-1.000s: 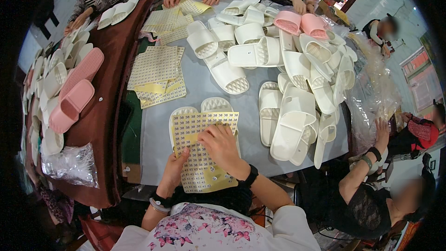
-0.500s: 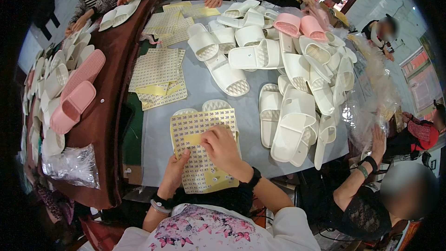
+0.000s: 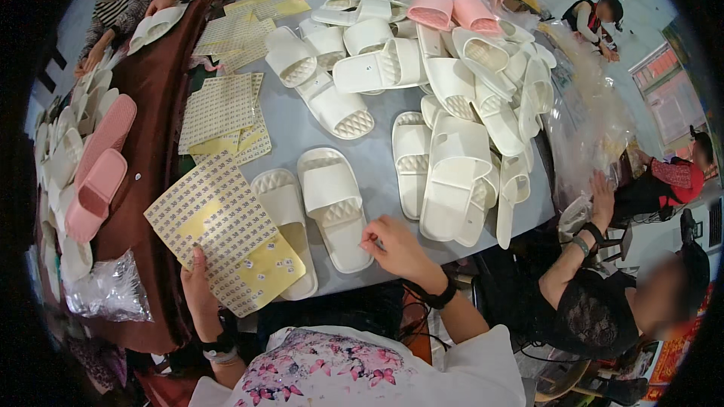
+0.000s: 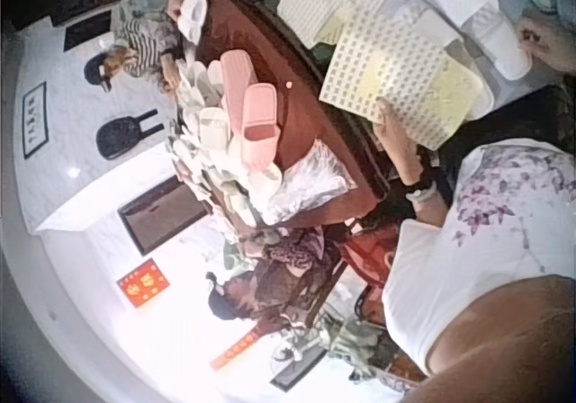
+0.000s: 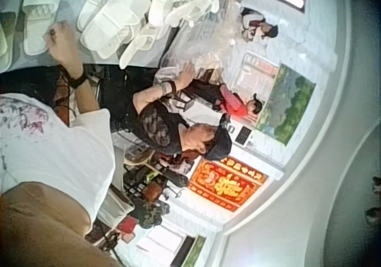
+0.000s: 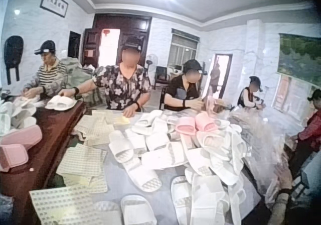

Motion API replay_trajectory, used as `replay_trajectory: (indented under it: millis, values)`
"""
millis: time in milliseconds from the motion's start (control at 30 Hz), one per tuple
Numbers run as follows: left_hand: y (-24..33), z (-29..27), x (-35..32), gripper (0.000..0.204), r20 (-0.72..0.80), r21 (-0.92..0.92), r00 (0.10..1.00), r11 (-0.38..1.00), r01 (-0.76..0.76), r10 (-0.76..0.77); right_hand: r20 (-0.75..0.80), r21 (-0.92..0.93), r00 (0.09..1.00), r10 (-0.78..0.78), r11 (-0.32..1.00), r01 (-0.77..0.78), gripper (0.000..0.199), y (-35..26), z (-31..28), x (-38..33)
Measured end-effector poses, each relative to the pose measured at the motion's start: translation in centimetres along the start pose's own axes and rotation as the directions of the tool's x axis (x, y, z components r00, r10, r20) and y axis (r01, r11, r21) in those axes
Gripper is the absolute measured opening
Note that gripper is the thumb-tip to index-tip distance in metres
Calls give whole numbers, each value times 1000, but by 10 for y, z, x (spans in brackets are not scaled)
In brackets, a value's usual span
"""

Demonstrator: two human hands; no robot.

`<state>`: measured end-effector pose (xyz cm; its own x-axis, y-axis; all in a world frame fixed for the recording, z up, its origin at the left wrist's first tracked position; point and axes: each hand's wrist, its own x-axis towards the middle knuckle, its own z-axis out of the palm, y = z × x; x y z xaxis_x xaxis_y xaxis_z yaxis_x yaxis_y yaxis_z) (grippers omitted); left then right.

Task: Applying size labels to the inside of slippers.

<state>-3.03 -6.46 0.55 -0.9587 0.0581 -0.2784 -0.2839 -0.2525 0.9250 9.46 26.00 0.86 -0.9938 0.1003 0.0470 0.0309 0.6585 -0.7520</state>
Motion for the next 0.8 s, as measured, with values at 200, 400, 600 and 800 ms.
replay_trajectory:
  millis: [200, 400, 600, 800]
  values:
    - [-3, -4, -5, 32, -70, 12, 997, 999, 30, -29, 59, -116, 998, -2, 993, 9, 12, -6, 15, 6]
    - [3, -4, -8, 33, -91, 13, 996, 1000, -15, 16, 110, -185, 993, 45, 982, -24, 11, 1, 19, 10]
    - [5, -7, -7, 34, -81, -14, 996, 999, -44, 43, 142, -119, 978, 154, 983, -137, 13, 0, 16, 15]
    - [1, -9, -1, 34, -82, -10, 997, 1000, -13, 13, 141, 49, 969, 204, 976, -213, 12, 0, 15, 19]
